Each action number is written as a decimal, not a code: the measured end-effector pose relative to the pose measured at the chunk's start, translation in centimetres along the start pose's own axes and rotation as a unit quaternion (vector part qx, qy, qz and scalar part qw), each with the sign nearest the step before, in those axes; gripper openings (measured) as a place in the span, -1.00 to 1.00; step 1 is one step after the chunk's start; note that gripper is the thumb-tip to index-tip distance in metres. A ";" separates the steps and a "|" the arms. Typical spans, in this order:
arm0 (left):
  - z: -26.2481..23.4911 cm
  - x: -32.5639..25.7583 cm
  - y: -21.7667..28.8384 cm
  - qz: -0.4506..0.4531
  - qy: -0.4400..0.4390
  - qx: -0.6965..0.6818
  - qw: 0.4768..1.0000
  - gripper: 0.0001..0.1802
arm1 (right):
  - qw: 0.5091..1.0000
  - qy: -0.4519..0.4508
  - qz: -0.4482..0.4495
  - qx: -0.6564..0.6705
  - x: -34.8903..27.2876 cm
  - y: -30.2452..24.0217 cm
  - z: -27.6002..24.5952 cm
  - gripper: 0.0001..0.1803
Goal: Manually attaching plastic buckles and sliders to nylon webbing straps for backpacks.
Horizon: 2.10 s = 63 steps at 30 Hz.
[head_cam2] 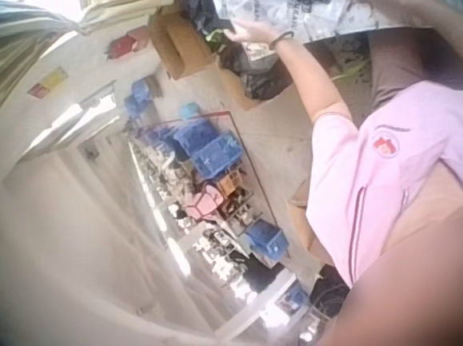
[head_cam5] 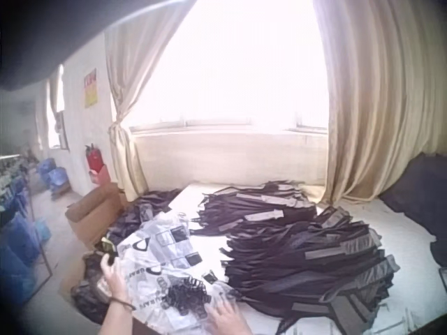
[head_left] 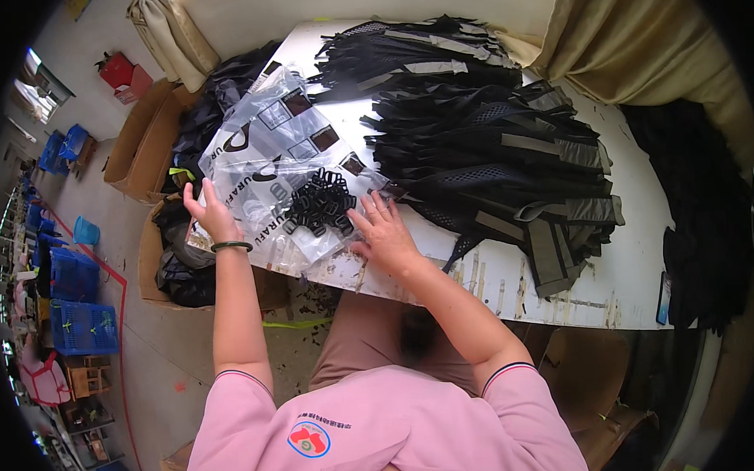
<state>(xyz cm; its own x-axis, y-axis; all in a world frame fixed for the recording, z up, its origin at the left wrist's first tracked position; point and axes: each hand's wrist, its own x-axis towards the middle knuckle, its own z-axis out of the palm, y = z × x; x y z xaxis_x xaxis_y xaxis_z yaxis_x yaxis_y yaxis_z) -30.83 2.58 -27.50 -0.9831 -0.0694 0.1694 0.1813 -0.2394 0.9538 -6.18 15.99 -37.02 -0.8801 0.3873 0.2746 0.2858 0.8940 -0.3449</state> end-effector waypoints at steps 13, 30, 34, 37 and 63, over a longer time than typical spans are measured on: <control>4.4 -27.3 -5.2 0.354 -0.715 0.300 0.523 -0.38 | 0.952 0.088 0.255 -0.143 -15.8 18.2 -16.5 -0.30; 4.8 -28.7 -4.6 -0.227 -0.713 0.071 0.660 -0.71 | 0.969 0.188 0.101 -0.124 -16.1 13.8 -18.5 -0.88; 5.7 -29.5 -2.1 -0.513 -0.619 -0.074 0.589 -0.50 | 0.987 0.151 0.017 -0.049 -15.6 8.3 -22.6 -0.81; 6.2 -29.3 -2.2 -0.598 -0.581 -0.350 0.426 -0.32 | 0.993 0.098 0.011 0.061 -16.4 4.1 -24.2 -0.81; -1.8 -18.5 -2.4 0.073 -0.459 0.171 0.869 -0.89 | 0.951 -0.026 0.099 0.293 -8.8 2.2 -3.5 -0.71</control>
<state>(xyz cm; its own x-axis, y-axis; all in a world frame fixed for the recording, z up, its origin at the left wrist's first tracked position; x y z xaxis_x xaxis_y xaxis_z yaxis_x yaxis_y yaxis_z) -13.03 2.68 -33.34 -0.5856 0.7639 0.2710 0.4416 0.0203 0.8970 3.47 15.32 -37.04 -0.8527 0.5099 0.1136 0.2008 0.5207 -0.8298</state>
